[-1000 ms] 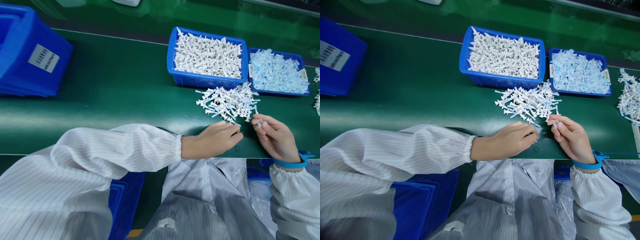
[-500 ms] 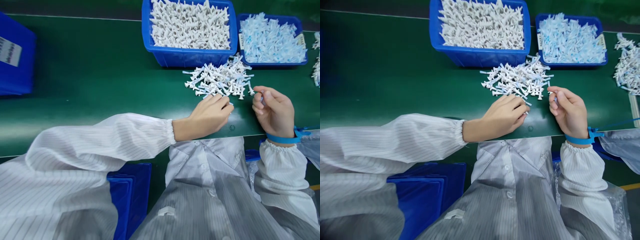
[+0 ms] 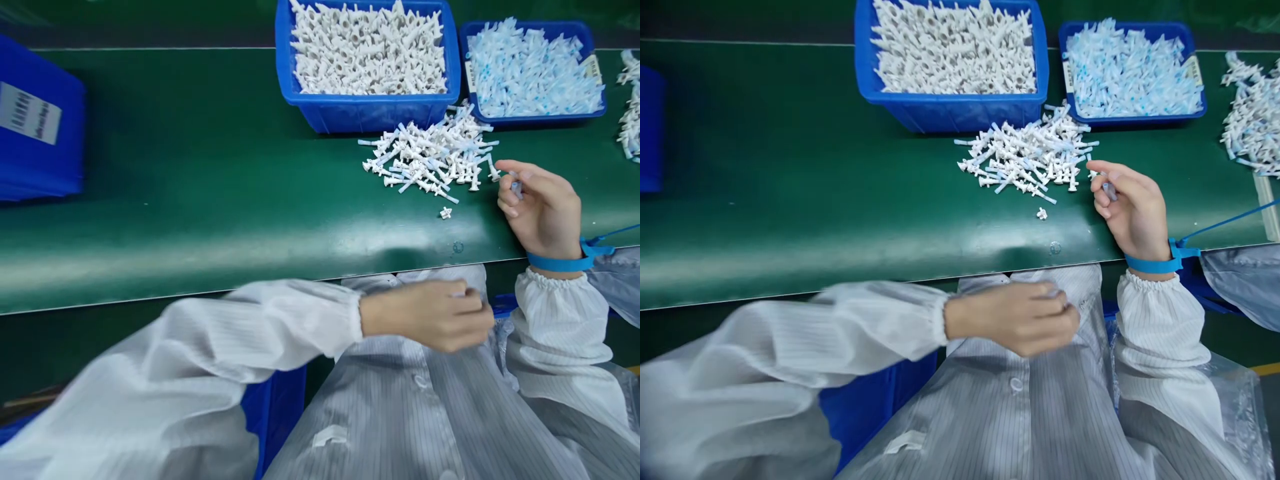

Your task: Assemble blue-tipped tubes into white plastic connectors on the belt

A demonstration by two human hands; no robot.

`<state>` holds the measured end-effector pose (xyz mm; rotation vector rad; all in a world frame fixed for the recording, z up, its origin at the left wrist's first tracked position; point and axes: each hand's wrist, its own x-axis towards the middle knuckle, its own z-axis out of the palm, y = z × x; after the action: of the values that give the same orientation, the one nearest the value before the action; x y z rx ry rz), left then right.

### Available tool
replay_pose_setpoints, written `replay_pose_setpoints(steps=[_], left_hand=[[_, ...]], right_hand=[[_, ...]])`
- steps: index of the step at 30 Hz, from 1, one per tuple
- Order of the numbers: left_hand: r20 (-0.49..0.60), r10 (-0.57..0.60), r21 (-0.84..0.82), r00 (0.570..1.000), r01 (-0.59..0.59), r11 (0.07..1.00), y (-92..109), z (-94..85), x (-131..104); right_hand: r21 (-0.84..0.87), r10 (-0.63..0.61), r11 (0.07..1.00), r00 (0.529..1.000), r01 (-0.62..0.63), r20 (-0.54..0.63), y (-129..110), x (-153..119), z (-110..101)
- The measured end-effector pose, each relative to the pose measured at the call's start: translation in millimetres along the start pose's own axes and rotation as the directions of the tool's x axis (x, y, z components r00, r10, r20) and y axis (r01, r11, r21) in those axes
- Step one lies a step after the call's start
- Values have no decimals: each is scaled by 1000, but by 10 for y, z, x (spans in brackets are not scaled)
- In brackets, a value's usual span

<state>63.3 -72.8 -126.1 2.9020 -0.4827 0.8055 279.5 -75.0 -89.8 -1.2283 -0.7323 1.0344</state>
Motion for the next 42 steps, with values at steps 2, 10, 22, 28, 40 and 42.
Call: replay_pose_setpoints(steps=[2, 10, 22, 28, 40, 42], left_hand=[[50, -96, -72, 994, 99, 992, 255, 253, 84], [232, -391, -93, 891, 421, 902, 375, 1106, 281], [-74, -232, -177, 970, 216, 960, 84, -206, 162], [-84, -630, -19, 772, 631, 776, -797, -551, -84], [-76, -545, 263, 835, 544, 797, -660, -239, -174], [-90, -531, 264, 843, 534, 803, -668, -179, -146]], right_hand=[[9, 4, 1000, 1000, -4, -4, -10, -3, 8], [8, 2, 1000, 1000, -2, 5, -37, -33, 11], [35, 1, 999, 999, -2, 35, -6, -59, -19], [45, 55, 997, 994, -59, 92, 8, -88, -36], [-163, 36, 987, 978, -2, 204, 31, -130, -47], [-204, 43, 979, 974, 3, 224, 44, -146, -67]])
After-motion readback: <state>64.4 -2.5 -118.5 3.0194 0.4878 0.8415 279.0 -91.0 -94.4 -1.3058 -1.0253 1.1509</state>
